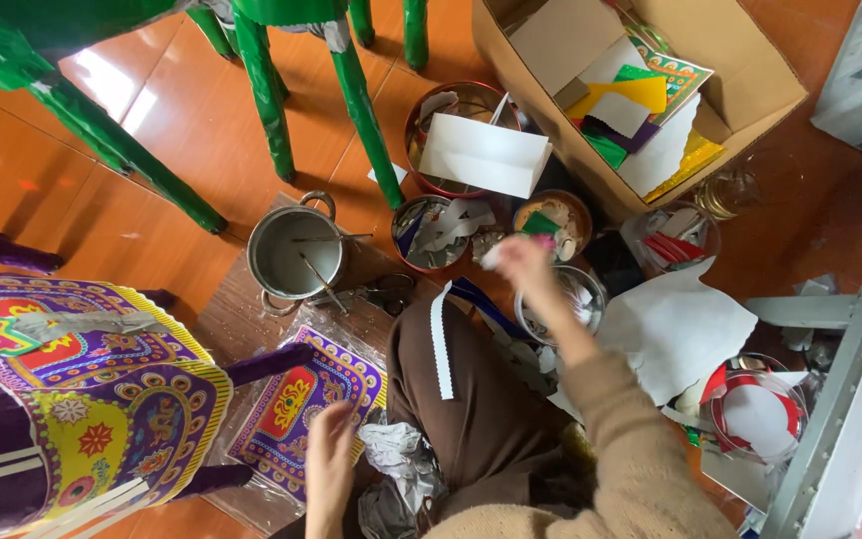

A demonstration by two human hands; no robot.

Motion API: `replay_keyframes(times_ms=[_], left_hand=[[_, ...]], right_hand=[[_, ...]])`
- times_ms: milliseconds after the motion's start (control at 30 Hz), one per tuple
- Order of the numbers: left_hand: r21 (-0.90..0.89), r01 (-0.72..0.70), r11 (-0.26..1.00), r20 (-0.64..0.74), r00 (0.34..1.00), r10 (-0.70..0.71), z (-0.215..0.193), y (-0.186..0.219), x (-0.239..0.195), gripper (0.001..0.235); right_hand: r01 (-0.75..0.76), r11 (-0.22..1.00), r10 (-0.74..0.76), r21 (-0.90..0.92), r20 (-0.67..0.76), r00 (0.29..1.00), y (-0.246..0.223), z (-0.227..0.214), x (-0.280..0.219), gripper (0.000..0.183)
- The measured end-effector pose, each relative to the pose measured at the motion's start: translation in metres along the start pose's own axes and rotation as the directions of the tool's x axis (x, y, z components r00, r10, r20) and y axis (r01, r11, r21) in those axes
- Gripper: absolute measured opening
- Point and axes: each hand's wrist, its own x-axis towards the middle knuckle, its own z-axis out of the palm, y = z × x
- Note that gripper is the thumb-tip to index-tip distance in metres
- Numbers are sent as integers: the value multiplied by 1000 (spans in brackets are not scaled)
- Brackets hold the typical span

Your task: Decorating paper horse figures by applying glue and sticking decorative paper patterns.

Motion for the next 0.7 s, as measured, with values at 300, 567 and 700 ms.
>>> replay_keyframes(times_ms=[300, 567, 700], left_hand=[[-256, -149, 955, 104, 978, 181, 67, 64, 17, 17], [-367, -62, 928, -83, 996, 33, 41, 34, 14, 10], [-390, -51, 919, -121, 993, 4, 43, 27, 12, 9]], right_hand=[[27, 975, -156, 221, 592, 790, -48, 70, -108, 6], [107, 813, -48, -572, 118, 992, 91, -59, 82, 17], [257, 363, -9, -895, 273, 962, 134, -98, 128, 25]])
